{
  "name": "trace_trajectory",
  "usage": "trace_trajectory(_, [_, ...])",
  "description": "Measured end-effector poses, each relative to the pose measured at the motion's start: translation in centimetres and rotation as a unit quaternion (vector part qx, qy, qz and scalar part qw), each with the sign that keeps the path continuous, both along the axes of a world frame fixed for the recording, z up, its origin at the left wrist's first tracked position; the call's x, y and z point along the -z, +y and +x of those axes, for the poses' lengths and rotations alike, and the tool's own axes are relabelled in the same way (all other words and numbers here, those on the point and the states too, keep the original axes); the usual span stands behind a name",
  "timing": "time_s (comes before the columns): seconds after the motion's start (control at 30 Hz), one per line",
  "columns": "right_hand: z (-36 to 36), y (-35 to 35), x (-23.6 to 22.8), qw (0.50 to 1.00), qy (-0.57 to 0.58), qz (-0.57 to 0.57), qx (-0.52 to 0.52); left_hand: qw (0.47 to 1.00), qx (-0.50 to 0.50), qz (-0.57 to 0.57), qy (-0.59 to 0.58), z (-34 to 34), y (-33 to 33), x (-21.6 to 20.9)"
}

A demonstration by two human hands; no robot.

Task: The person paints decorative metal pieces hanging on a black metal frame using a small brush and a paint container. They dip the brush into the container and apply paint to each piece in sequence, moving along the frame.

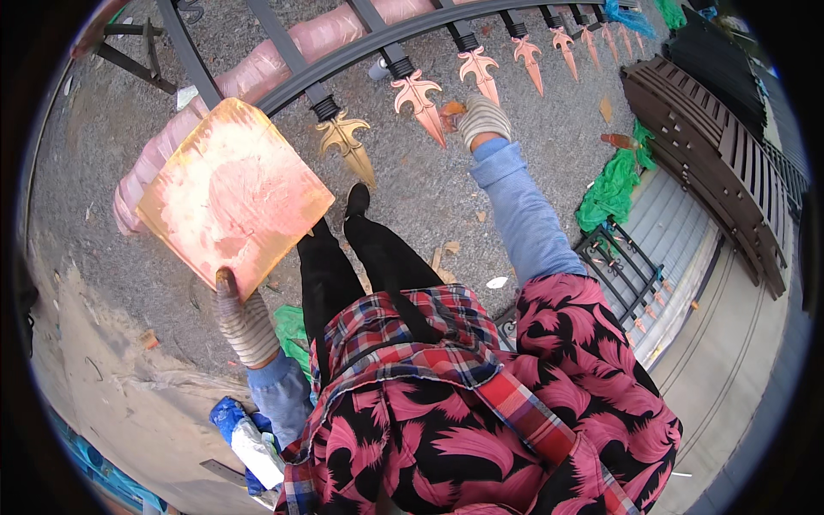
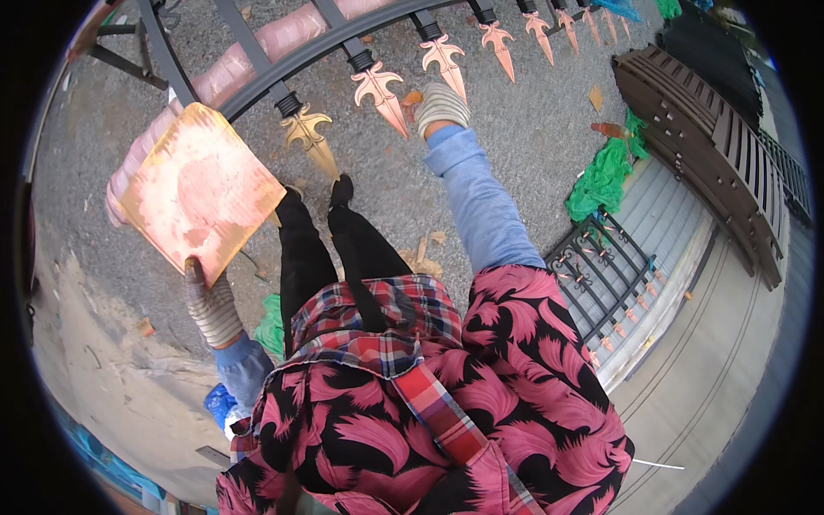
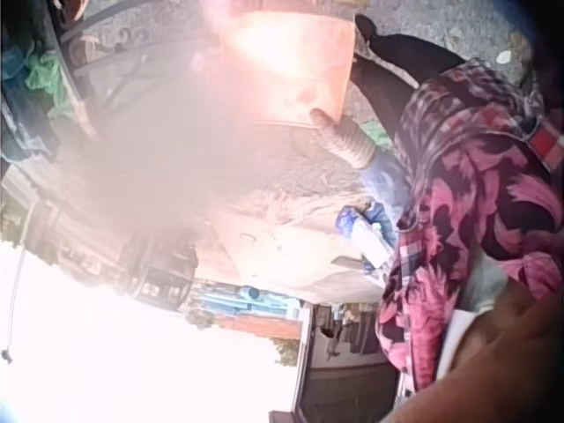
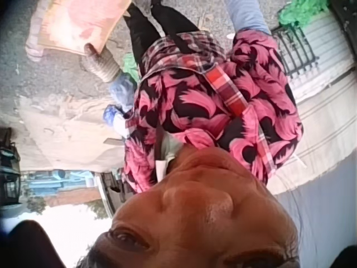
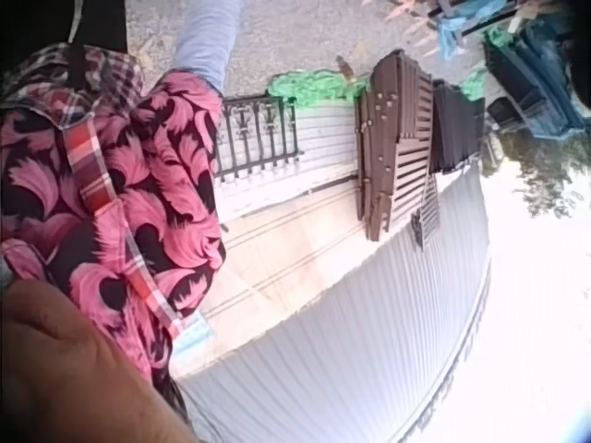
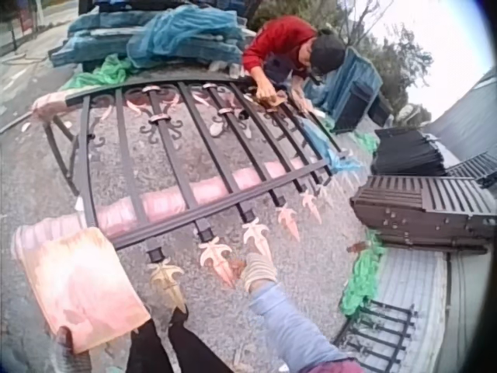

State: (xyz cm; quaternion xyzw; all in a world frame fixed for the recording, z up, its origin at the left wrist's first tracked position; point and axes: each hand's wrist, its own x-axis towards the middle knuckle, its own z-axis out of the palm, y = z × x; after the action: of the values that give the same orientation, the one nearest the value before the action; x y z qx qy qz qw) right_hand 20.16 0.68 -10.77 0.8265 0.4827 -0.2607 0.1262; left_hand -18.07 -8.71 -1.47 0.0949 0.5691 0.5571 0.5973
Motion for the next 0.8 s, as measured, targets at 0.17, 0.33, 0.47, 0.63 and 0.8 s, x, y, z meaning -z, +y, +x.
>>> trace_trajectory(0.17, [-1.7, 2.1, -0.6, 0.996, -0.007, 0.086, 0.006, 1.000, 0.011, -0.010, -0.013, -0.4, 0.1, 0.8])
trace_trajectory(0.33, [-1.8, -0.5, 0.8, 0.992, 0.123, 0.035, -0.004, 1.000, 0.006, 0.013, -0.013, 0.2, -0.1, 0.5])
trace_trajectory(0.47, [-0.8, -3.0, -0.8, 0.987, 0.022, -0.149, -0.050, 1.000, 0.007, 0.016, -0.012, 0.2, -0.4, 0.5])
trace_trajectory(0.63, [-2.7, -0.2, -1.2, 0.991, -0.023, 0.123, -0.044, 1.000, 0.024, 0.009, -0.001, 0.6, -0.7, 0.6])
trace_trajectory(0.8, [-3.4, -1.5, 0.2, 0.998, 0.016, 0.047, -0.043, 1.000, 0.013, 0.011, -0.005, 0.6, -0.9, 0.8])
